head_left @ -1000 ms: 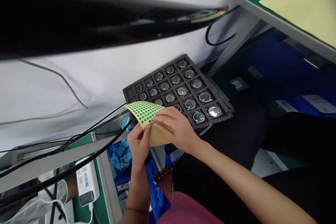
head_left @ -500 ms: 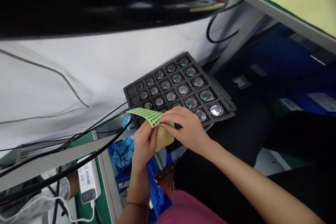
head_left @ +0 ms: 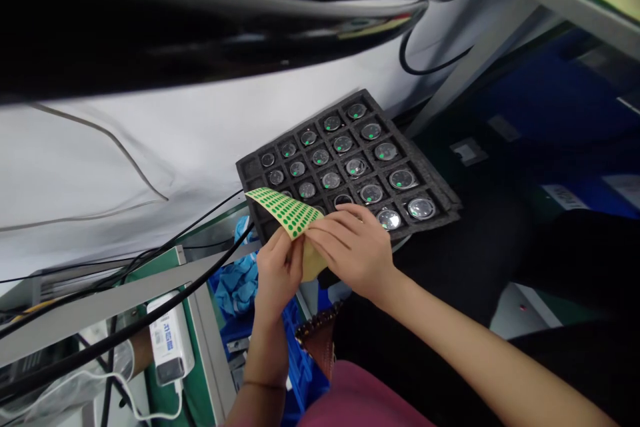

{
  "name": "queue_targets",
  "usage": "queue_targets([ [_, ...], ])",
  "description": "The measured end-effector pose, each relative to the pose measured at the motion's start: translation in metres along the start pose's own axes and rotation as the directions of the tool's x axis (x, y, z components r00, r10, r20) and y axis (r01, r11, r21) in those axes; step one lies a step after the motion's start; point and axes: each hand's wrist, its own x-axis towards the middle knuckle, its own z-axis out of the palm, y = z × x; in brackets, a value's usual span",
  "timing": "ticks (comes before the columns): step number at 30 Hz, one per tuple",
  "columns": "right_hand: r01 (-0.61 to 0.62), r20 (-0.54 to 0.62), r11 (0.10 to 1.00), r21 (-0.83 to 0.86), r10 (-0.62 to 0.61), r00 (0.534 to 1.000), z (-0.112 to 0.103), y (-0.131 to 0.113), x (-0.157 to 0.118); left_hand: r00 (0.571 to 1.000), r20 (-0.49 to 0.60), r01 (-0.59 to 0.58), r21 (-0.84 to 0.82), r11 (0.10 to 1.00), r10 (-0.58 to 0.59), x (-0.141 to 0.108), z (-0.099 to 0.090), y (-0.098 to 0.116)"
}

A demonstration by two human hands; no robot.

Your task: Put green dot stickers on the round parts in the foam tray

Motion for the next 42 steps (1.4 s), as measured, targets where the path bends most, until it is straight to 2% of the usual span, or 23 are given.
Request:
queue_targets([
  [2, 0.029, -0.027, 1.000, -0.010, -0.029, 0.999, 0.012, 0.003, -0.001, 0.986, -0.098, 0.138, 0.047, 0.989, -0.133, -0.001, -0.002, -0.009],
  [3, -0.029, -0.024, 0.999, 0.032, 0.029, 0.999, 0.021, 0.007, 0.000, 0.958, -0.191, 0.232, 0.075, 0.970, -0.215, -0.001, -0.005, -0.015],
  [4, -0.147, 0.030, 0.986, 0.079, 0.145, 0.989, 0.032, 0.014, 0.000, 0.910, -0.303, 0.324, 0.098, 0.941, -0.282, 0.000, -0.008, -0.022],
  [5, -0.297, 0.125, 0.948, 0.110, 0.284, 0.951, 0.045, 0.023, 0.001, 0.850, -0.415, 0.401, 0.113, 0.909, -0.324, 0.000, -0.012, -0.029],
  [6, -0.459, 0.251, 0.882, 0.105, 0.423, 0.871, 0.059, 0.033, 0.003, 0.792, -0.507, 0.456, 0.121, 0.882, -0.340, 0.001, -0.017, -0.037],
  [7, -0.579, 0.397, 0.813, 0.062, 0.512, 0.761, 0.073, 0.043, 0.004, 0.745, -0.568, 0.494, 0.119, 0.861, -0.349, 0.001, -0.022, -0.044],
  [8, -0.624, 0.479, 0.781, 0.036, 0.534, 0.696, 0.087, 0.054, 0.006, 0.712, -0.601, 0.518, 0.101, 0.850, -0.362, 0.002, -0.026, -0.052],
  [9, -0.640, 0.541, 0.768, 0.023, 0.529, 0.654, 0.101, 0.063, 0.007, 0.687, -0.611, 0.533, 0.058, 0.844, -0.392, 0.001, -0.029, -0.059],
  [10, -0.637, 0.584, 0.771, 0.021, 0.508, 0.634, 0.113, 0.070, 0.009, 0.673, -0.599, 0.541, 0.000, 0.841, -0.433, 0.000, -0.032, -0.067],
  [14, -0.624, 0.677, 0.781, 0.007, 0.456, 0.578, 0.145, 0.082, 0.019, 0.675, -0.493, 0.540, -0.178, 0.823, -0.549, -0.009, -0.031, -0.097],
  [19, -0.647, 0.719, 0.758, -0.083, 0.495, 0.488, 0.160, 0.076, 0.027, 0.635, -0.418, 0.554, -0.339, 0.760, -0.650, -0.019, -0.023, -0.114],
  [21, -0.654, 0.726, 0.748, -0.112, 0.511, 0.460, 0.162, 0.073, 0.028, 0.641, -0.384, 0.559, -0.360, 0.747, -0.665, -0.020, -0.021, -0.113],
  [26, -0.689, 0.721, 0.712, -0.135, 0.548, 0.425, 0.159, 0.072, 0.029, 0.667, -0.336, 0.559, -0.364, 0.745, -0.665, -0.015, -0.020, -0.101],
  [30, -0.729, 0.709, 0.678, -0.091, 0.558, 0.430, 0.154, 0.077, 0.029, 0.678, -0.322, 0.550, -0.372, 0.747, -0.660, -0.010, -0.020, -0.081],
  [33, -0.751, 0.727, 0.660, -0.021, 0.525, 0.442, 0.150, 0.085, 0.024, 0.681, -0.355, 0.519, -0.384, 0.764, -0.641, -0.005, -0.020, -0.064],
  [35, -0.758, 0.736, 0.652, 0.014, 0.507, 0.449, 0.145, 0.090, 0.019, 0.661, -0.413, 0.472, -0.421, 0.775, -0.626, -0.003, -0.023, -0.056],
  [38, -0.741, 0.735, 0.672, 0.022, 0.491, 0.468, 0.139, 0.091, 0.015, 0.584, -0.530, 0.411, -0.460, 0.787, -0.615, -0.002, -0.030, -0.052],
  [40, -0.708, 0.733, 0.706, 0.010, 0.477, 0.486, 0.138, 0.087, 0.017, 0.543, -0.570, 0.401, -0.469, 0.787, -0.617, -0.004, -0.035, -0.053],
  [42, -0.671, 0.730, 0.741, -0.022, 0.470, 0.496, 0.139, 0.082, 0.022, 0.523, -0.577, 0.399, -0.485, 0.778, -0.628, -0.006, -0.039, -0.055],
])
